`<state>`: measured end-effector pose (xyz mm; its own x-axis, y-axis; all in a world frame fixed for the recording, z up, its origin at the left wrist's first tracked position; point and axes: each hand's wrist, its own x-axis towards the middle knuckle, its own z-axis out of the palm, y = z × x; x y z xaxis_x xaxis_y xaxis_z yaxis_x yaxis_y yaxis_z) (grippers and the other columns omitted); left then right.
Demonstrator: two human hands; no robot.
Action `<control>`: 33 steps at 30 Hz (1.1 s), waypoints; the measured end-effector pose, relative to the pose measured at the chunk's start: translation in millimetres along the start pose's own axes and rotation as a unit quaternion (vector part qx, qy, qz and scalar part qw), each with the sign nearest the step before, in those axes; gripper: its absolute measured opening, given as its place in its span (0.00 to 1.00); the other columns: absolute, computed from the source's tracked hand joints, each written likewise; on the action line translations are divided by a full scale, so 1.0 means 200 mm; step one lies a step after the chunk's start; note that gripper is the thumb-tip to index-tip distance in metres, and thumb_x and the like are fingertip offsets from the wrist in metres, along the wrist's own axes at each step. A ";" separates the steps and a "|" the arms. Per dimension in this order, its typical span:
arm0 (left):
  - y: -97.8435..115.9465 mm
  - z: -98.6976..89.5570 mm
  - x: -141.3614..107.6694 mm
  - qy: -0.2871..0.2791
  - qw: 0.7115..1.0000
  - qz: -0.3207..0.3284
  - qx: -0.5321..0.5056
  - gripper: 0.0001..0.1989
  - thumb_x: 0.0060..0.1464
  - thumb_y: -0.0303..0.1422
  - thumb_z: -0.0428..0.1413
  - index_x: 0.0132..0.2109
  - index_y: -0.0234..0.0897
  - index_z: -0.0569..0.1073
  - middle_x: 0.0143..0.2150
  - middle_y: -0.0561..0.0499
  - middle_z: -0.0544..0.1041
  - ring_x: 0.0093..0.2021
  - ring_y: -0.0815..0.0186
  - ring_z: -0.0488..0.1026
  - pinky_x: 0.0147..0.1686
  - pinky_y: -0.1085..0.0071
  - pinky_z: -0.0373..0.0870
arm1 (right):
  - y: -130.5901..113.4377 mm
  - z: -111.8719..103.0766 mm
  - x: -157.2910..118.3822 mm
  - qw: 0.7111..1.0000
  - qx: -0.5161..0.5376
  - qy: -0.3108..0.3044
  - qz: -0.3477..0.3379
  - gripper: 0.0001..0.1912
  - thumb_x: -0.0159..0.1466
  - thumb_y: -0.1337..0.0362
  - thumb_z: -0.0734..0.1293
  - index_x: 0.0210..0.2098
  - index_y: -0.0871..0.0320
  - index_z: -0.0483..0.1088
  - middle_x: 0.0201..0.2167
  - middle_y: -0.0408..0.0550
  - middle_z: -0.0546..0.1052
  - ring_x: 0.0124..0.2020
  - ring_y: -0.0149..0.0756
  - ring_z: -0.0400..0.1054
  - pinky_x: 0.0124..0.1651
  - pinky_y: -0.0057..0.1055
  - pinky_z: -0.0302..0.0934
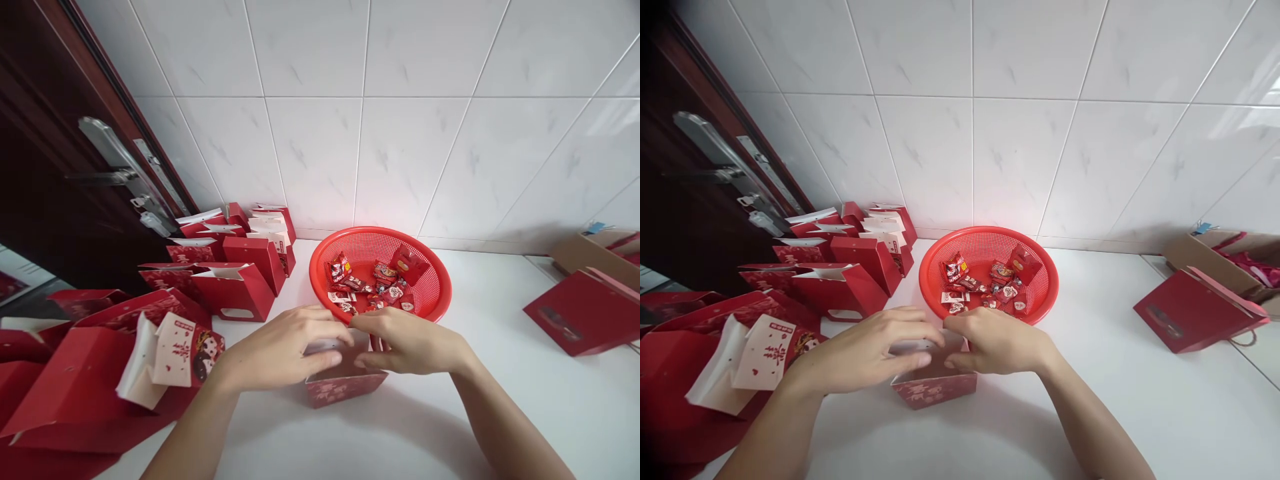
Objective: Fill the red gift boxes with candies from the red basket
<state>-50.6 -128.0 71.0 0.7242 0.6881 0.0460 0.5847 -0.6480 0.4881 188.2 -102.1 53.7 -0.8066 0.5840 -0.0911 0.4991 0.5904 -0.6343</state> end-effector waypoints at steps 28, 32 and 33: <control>0.05 0.09 0.06 -0.026 0.999 0.043 0.020 0.13 0.69 0.27 0.54 0.56 0.42 0.78 0.46 0.51 0.82 0.44 0.62 0.79 0.44 0.69 0.69 | 0.41 -0.12 0.12 0.933 -0.218 -0.089 0.272 0.21 0.59 0.61 0.76 0.52 0.56 0.78 0.49 0.57 0.82 0.48 0.53 0.79 0.40 0.36 0.71; 0.05 0.09 0.06 -0.032 0.999 0.038 0.003 0.13 0.70 0.30 0.53 0.56 0.42 0.78 0.46 0.50 0.81 0.44 0.62 0.79 0.44 0.70 0.70 | 0.37 -0.05 0.19 0.923 -0.269 -0.113 0.252 0.09 0.63 0.69 0.72 0.43 0.61 0.80 0.47 0.61 0.83 0.49 0.55 0.79 0.44 0.37 0.70; 0.04 0.09 0.06 -0.033 0.999 0.036 0.001 0.13 0.70 0.30 0.53 0.56 0.43 0.78 0.46 0.50 0.81 0.44 0.62 0.79 0.43 0.70 0.70 | 0.36 -0.05 0.20 0.922 -0.277 -0.115 0.247 0.08 0.63 0.70 0.72 0.42 0.60 0.80 0.46 0.60 0.83 0.49 0.55 0.79 0.45 0.37 0.70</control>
<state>-29.8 -130.5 60.7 0.7865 0.6172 0.0227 0.5313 -0.6949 0.4846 196.1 -30.5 11.8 -0.4525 0.7615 -0.4640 0.8567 0.5157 0.0110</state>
